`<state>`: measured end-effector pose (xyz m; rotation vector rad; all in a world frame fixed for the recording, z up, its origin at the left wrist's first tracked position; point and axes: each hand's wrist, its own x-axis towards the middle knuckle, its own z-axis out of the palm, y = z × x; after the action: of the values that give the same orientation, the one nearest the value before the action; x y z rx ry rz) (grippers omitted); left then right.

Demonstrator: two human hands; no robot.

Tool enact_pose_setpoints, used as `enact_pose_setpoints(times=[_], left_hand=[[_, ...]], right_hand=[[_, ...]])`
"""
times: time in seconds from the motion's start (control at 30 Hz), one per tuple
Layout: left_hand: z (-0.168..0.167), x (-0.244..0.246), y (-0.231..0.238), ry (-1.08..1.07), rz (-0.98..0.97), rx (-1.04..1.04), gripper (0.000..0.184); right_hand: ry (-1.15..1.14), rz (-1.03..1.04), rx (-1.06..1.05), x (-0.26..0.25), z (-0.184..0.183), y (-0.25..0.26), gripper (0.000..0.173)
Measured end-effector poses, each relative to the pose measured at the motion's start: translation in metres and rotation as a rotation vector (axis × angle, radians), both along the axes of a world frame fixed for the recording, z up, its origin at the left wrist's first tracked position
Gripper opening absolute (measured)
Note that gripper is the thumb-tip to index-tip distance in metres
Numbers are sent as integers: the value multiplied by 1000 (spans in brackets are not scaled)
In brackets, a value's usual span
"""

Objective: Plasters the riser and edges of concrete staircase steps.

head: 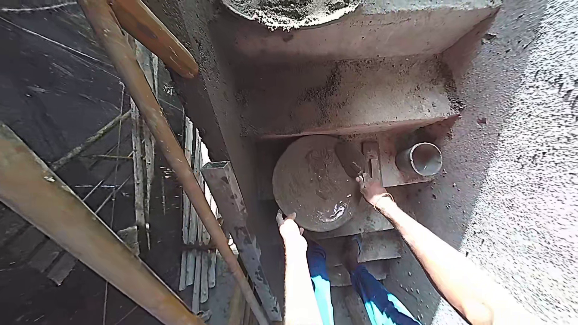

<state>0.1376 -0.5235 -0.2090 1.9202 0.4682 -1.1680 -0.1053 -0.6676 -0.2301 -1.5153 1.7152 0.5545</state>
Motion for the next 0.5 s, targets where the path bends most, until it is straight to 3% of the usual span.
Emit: enact_pose_setpoints(times=[0.07,0.17,0.2,0.3,0.37,0.5], left_hand=[[0,-1,0,-8,-11,2,55],[-1,-1,-2,-13,-7,-3,55],[0,-2,-1,-16,-1,3,55],[2,-3,-3,-16,2,-1,61],[2,-3,-3,-16,8,-7,63],[3,-3,-5,-29,-2,-11,63]], right_hand=[[-167,-43,128,-1,-18,10,52],[-572,-381,322,-6,-24,28,38],[-618,-402,310,-8,-22,35,36],[-418,-119,77,-6,-4,44,47],[-267,-71,36,-2,11,48,56],[-212,-25,-22,3,35,43,52]])
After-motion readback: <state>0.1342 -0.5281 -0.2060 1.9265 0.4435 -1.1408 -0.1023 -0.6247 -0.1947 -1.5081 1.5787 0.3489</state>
